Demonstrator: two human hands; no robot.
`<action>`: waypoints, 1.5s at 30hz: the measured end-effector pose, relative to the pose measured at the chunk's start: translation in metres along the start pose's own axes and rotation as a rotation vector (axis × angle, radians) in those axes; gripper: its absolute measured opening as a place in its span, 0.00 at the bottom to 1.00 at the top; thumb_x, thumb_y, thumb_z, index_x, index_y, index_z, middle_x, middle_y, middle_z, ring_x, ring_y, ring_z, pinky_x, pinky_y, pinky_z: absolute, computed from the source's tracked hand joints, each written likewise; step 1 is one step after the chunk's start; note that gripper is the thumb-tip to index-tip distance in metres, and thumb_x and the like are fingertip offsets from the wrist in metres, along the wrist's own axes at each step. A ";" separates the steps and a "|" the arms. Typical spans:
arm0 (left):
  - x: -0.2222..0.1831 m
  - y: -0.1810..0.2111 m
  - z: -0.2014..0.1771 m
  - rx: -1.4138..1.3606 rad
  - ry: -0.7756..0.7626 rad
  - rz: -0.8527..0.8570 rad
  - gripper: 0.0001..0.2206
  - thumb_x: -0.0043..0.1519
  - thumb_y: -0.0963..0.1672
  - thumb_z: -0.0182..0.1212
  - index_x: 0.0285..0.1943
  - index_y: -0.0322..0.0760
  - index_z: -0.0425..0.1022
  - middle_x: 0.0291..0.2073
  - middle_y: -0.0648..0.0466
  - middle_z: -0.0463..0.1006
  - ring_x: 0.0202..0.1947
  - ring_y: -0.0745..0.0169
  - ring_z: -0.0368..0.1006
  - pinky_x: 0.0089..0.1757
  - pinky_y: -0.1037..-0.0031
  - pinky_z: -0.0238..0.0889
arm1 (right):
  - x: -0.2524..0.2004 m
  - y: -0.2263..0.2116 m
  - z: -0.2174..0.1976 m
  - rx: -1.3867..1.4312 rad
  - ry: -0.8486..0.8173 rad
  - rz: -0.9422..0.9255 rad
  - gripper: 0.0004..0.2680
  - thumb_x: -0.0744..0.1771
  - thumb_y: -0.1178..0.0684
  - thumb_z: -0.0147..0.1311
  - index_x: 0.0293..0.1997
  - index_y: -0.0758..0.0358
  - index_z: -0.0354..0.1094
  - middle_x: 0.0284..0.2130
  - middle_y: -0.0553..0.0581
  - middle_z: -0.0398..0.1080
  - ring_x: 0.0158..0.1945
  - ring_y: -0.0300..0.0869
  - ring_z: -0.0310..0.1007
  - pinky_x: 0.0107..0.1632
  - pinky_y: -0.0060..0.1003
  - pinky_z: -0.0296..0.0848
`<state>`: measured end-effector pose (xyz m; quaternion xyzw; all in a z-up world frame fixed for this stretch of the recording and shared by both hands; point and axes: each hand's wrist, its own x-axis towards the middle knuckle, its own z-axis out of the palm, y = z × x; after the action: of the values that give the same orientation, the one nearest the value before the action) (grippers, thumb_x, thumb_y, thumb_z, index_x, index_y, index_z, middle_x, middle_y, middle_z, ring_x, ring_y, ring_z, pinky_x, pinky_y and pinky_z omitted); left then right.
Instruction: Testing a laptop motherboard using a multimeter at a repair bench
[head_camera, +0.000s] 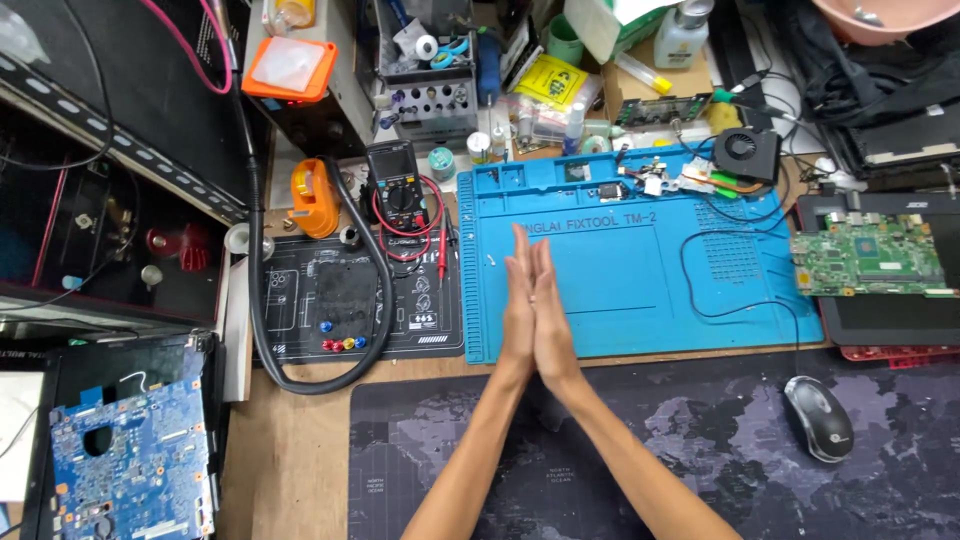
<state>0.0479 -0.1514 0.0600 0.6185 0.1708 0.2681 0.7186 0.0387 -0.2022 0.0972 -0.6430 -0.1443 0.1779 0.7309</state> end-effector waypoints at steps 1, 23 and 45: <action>-0.005 -0.002 -0.002 0.002 0.004 -0.002 0.27 0.72 0.55 0.33 0.69 0.37 0.66 0.65 0.41 0.66 0.69 0.44 0.56 0.64 0.55 0.46 | 0.001 -0.007 0.001 0.001 -0.004 0.004 0.26 0.73 0.37 0.21 0.79 0.63 0.29 0.77 0.67 0.33 0.78 0.60 0.28 0.75 0.58 0.27; 0.023 -0.026 -0.021 0.469 -0.121 0.107 0.29 0.71 0.57 0.26 0.69 0.43 0.66 0.70 0.42 0.61 0.75 0.41 0.47 0.68 0.45 0.34 | 0.084 0.042 -0.084 -0.259 0.229 -0.047 0.15 0.74 0.44 0.40 0.37 0.57 0.72 0.18 0.55 0.70 0.14 0.34 0.63 0.22 0.27 0.70; 0.035 0.000 -0.068 0.278 0.093 0.136 0.15 0.72 0.38 0.40 0.58 0.38 0.74 0.55 0.41 0.76 0.63 0.39 0.67 0.60 0.52 0.61 | 0.096 0.049 -0.060 -1.033 -0.332 -0.492 0.10 0.70 0.44 0.53 0.57 0.44 0.69 0.46 0.45 0.69 0.53 0.43 0.72 0.60 0.53 0.62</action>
<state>0.0366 -0.0756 0.0510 0.7091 0.1970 0.3181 0.5977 0.1473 -0.2078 0.0389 -0.8266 -0.4692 0.0085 0.3108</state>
